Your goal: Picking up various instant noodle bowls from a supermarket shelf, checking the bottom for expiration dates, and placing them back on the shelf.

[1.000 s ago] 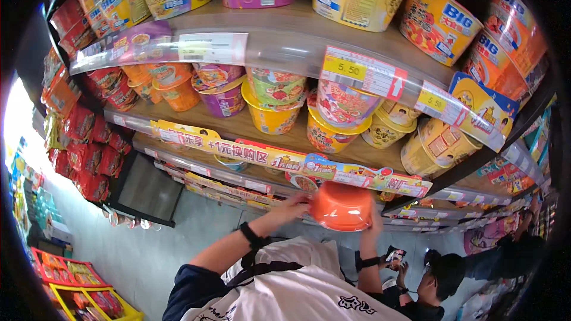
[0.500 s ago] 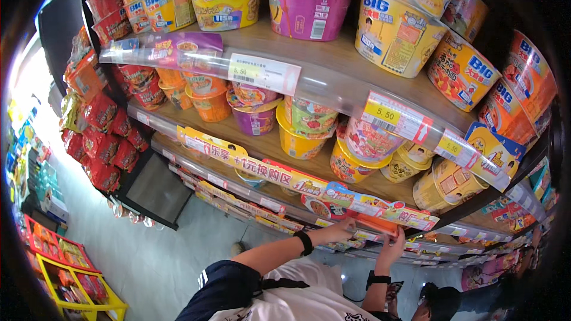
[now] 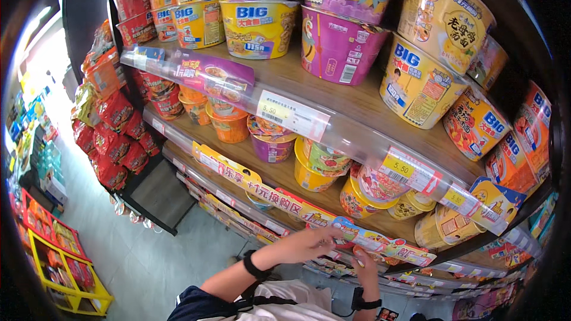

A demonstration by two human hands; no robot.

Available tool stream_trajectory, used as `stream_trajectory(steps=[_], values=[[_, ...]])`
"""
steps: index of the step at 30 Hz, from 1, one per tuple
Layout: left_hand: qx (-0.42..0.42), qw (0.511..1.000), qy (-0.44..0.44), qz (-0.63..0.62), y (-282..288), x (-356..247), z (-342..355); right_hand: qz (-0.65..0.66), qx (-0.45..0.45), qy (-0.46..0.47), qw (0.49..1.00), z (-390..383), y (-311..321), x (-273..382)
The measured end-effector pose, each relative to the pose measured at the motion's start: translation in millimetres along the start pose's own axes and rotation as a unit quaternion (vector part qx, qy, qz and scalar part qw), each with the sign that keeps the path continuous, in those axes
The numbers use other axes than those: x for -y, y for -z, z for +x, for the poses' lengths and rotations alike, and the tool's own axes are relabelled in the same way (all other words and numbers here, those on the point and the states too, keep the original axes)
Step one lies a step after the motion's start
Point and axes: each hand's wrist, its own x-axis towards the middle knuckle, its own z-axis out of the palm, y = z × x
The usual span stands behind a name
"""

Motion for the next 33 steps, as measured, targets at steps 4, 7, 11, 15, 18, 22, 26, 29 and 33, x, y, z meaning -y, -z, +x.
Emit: stream_trajectory(steps=[4,7,11,15,18,22,26,29,33], values=[[-0.118,0.990,-0.078,-0.023,38.9,-60.9,-8.5,0.333,0.059,0.082,0.937,13.1,59.9,130.4],[-0.188,0.965,-0.171,0.060,51.2,-71.4,11.4,0.344,-0.178,0.069,0.919,42.1,72.3,159.2],[-0.250,0.947,-0.188,0.079,50.2,-56.4,58.1,0.407,-0.233,0.090,0.879,81.2,68.4,193.6],[-0.206,0.960,-0.147,0.122,44.5,-53.4,85.1,0.405,-0.183,0.052,0.894,99.2,71.8,176.6],[-0.182,0.969,-0.167,0.005,42.9,-34.5,85.9,0.350,-0.224,0.094,0.905,84.9,65.6,195.1],[-0.156,0.946,-0.158,-0.234,33.0,-66.9,46.9,0.248,-0.264,0.170,0.917,51.0,53.6,193.2],[-0.143,0.952,-0.175,-0.205,29.7,-75.2,6.9,0.217,-0.236,0.201,0.926,18.3,43.9,177.3],[-0.143,0.959,-0.069,-0.237,34.2,-71.4,-26.4,0.124,-0.163,0.213,0.955,2.6,39.8,166.5],[-0.215,0.966,-0.079,-0.123,30.9,-68.3,-57.7,-0.108,-0.130,0.440,0.882,12.6,42.9,150.6]])
